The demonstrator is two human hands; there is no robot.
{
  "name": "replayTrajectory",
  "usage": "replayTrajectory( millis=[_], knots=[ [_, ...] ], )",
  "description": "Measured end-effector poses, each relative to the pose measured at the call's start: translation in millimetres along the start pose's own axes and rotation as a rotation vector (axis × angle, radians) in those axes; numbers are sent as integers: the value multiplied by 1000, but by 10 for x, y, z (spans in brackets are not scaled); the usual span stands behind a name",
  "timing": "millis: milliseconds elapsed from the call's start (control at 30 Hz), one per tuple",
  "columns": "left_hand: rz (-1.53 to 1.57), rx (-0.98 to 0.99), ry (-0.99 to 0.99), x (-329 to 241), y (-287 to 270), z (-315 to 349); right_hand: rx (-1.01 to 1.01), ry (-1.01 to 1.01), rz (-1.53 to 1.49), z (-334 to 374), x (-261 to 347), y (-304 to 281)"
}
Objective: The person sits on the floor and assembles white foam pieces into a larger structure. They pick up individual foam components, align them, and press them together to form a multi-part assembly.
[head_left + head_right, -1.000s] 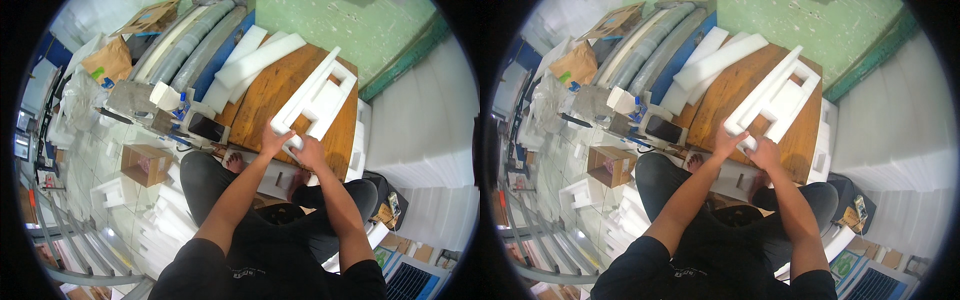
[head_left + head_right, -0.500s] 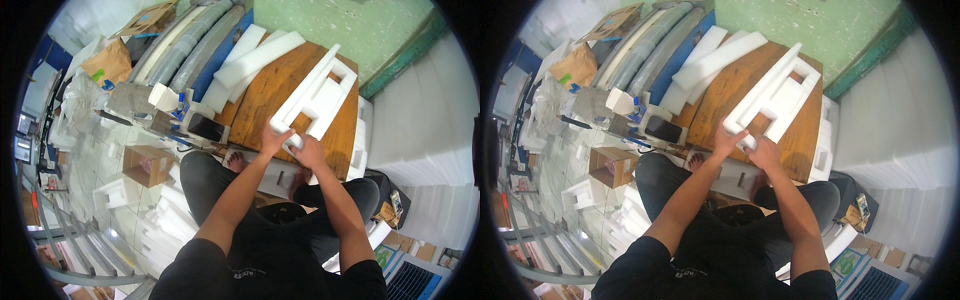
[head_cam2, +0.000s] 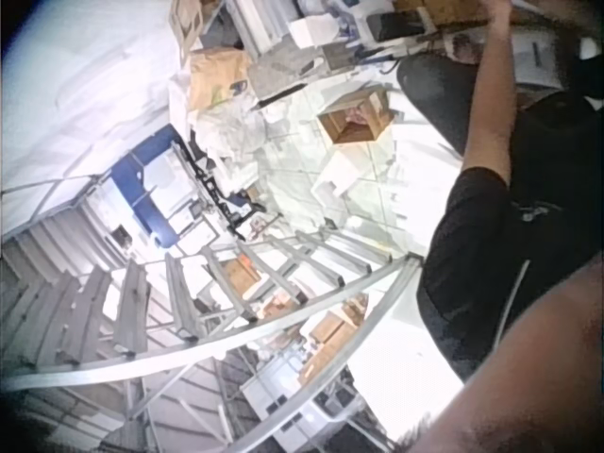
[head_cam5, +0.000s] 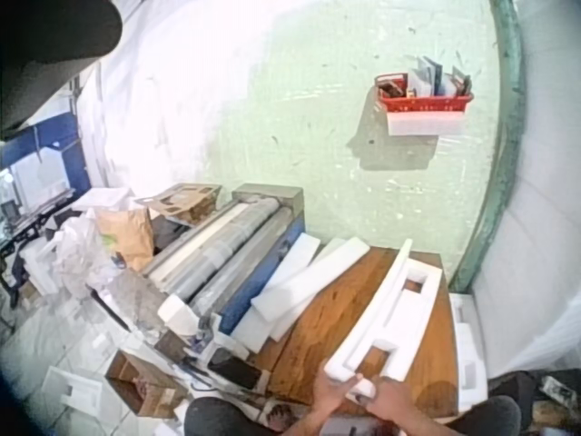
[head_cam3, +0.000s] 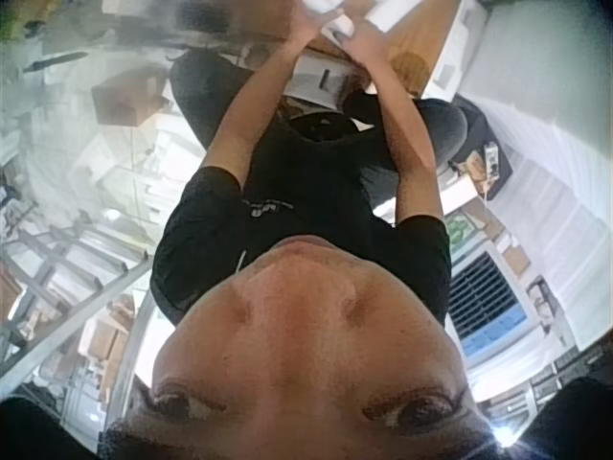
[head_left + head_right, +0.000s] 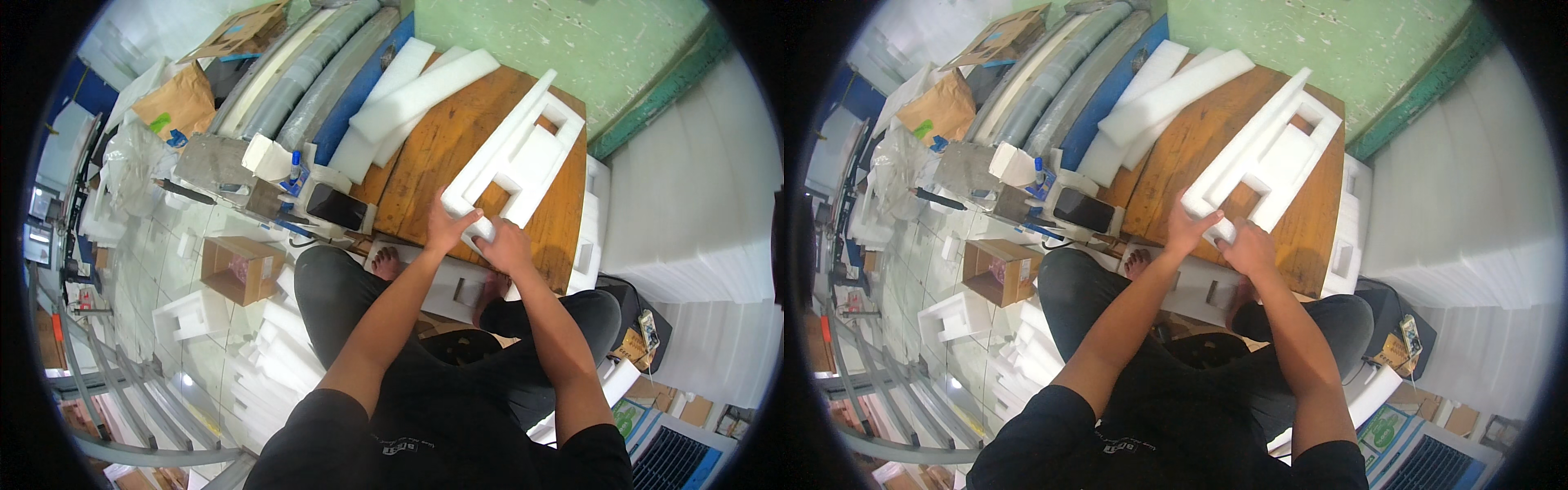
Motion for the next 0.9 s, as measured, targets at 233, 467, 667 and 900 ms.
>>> replayTrajectory(
  millis=[233, 467, 667, 900],
  knots=[
    [22, 26, -33, -223, -42, 65, -10, 0, -6, 5, -14, 1],
    [7, 7, -2, -133, -29, 36, -9, -23, -15, -5, -21, 4],
    [20, 6, -21, -126, -16, 46, 14, 0, 10, -16, -29, 7],
    [1, 8, -7, -18, -3, 16, 13, -4, 16, -17, -29, 11]
  ],
)
Point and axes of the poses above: each hand's wrist, its own z-axis away from the middle knuckle, its own y-axis out of the palm, x = y × z, the point moved 3 cm from there along -z, towards the middle knuckle, and after that the axes turned 3 degrees about -z, right-handed, at the moved point
